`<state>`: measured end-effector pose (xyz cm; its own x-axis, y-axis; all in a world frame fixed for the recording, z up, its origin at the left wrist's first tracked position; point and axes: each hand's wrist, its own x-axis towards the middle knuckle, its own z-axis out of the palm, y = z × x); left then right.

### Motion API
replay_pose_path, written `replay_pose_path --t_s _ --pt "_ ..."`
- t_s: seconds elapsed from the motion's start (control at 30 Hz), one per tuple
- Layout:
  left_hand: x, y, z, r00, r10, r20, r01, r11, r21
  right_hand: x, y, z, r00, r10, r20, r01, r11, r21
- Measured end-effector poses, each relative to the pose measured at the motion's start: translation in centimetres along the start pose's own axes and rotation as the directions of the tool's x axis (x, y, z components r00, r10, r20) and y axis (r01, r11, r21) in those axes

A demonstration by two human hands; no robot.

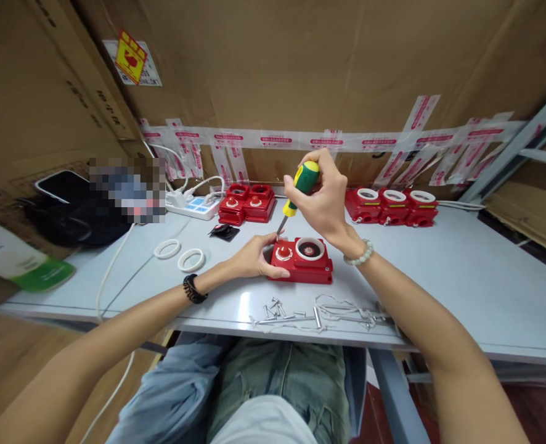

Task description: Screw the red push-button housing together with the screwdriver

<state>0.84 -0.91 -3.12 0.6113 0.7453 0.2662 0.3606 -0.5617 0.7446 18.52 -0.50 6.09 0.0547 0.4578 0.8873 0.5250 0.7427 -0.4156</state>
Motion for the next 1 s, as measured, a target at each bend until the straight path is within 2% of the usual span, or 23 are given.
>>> replay_pose_path --t_s 0.73,1.0 --pt "-0.16 0.61 -0.14 0.999 -0.031 0.016 0.032 0.997 -0.073 -0.92 -0.49 0.64 0.996 0.022 0.085 -0.024 0.999 0.023" --pt "-0.34 0.06 0.12 0.999 -0.047 0.011 0.047 0.998 -0.049 -0.90 -0.38 0.69 0.997 0.019 0.070 -0.020 1.000 0.017"
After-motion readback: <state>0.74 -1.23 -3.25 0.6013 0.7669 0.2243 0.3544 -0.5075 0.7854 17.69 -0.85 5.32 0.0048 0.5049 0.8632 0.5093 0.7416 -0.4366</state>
